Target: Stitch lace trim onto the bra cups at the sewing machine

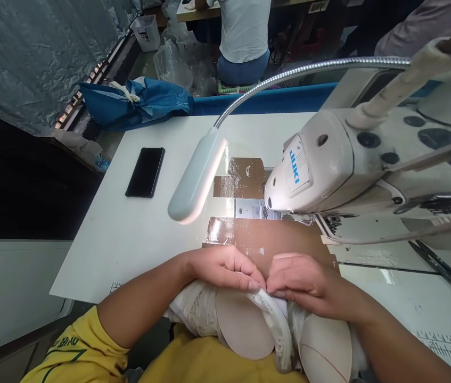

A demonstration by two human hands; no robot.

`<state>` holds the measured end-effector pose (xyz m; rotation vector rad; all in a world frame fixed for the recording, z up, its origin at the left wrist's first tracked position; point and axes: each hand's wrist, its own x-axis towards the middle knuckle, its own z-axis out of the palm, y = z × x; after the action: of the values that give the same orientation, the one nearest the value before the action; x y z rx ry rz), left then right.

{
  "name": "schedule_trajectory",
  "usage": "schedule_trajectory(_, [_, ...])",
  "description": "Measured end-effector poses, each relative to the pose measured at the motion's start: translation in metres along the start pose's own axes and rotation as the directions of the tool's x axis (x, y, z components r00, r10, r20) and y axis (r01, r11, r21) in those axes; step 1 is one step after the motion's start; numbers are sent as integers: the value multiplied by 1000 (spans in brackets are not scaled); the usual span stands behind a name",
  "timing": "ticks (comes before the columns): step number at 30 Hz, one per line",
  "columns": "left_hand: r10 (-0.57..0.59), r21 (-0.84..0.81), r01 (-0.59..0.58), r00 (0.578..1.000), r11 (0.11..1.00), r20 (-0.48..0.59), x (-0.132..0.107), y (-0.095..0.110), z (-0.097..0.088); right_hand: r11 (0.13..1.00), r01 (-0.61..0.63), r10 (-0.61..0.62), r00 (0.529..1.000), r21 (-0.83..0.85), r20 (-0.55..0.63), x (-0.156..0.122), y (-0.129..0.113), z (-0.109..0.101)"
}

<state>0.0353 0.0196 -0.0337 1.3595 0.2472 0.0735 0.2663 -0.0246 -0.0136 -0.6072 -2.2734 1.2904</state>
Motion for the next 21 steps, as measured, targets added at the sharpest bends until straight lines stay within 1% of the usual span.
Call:
schedule_trajectory(3, [-30,-121,28,1000,992,-7,0,-1,0,994,7,-6,1000,108,-10,3,5,0])
schedule_trajectory(6, [-45,-186,42,999,982,-10,-1,-1,1,986,-2,4,1000,166,-13,4,7,0])
schedule_trajectory(15, [-42,-243,37,999,969,-16,-2,-2,0,966,-60,59,998,250,10,3,9,1])
schedule_trajectory(21, [-61,-211,56,998,976,-16,-2,-3,0,957,-122,117,993,265,32,5,8,5])
